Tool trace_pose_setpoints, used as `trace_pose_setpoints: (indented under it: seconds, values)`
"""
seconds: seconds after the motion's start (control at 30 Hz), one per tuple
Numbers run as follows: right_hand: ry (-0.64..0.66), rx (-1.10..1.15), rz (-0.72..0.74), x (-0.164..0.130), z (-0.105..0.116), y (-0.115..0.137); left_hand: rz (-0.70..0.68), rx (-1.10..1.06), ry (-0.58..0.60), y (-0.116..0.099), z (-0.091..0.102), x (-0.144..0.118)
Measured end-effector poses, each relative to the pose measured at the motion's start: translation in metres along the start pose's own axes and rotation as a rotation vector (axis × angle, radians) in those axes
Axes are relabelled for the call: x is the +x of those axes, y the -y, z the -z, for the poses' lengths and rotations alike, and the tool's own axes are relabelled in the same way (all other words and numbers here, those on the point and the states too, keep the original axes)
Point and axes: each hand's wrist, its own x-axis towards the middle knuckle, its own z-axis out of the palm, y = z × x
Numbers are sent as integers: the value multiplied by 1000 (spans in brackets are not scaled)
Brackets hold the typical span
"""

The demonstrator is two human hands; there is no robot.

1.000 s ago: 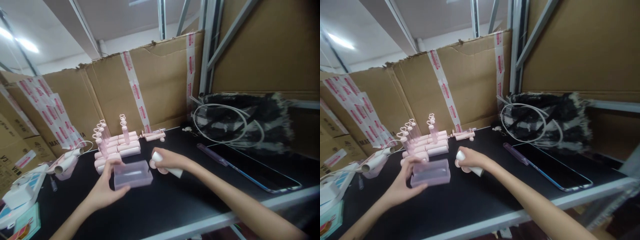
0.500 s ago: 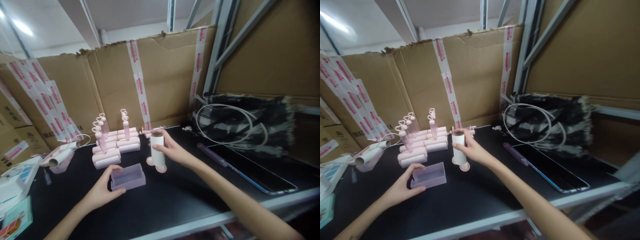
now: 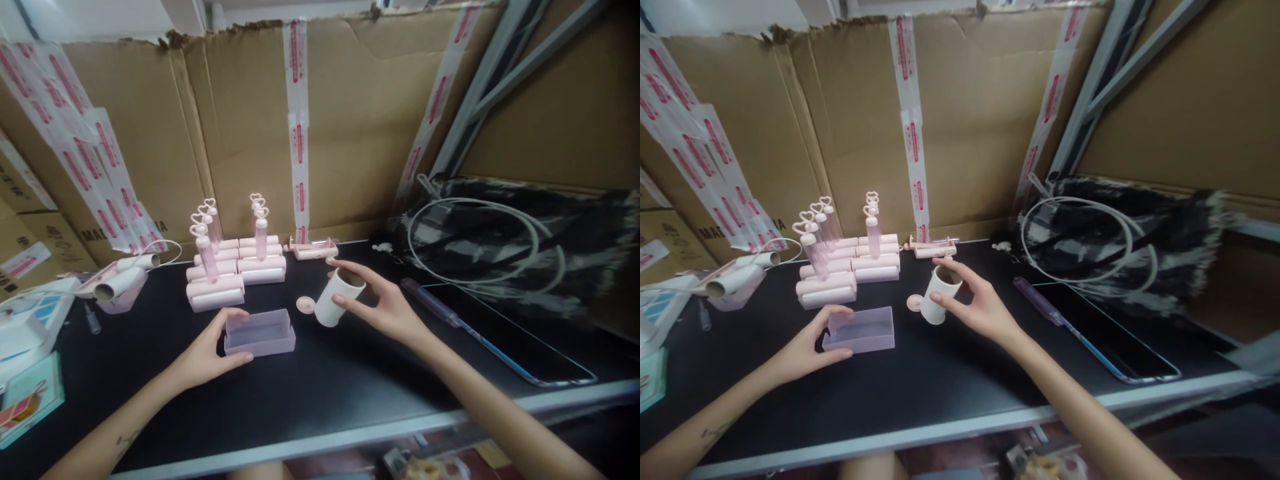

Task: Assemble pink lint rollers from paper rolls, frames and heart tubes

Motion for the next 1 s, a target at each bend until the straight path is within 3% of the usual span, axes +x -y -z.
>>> trace_pose_setpoints:
  seconds: [0.4,0.7,0.9,1.0]
  values:
    - [19,-49,3,-1,-4,1,-14,-19,-28,0,0,-1]
    - [120,-44,40,0,-11,4,-5,19,-6,-2,1,0]
    - [280,108,11,-7,-24,15,-3,109,23,-6,13,-3]
    - [320,248,52,4,-23,15,-18,121,29,-6,18,-3]
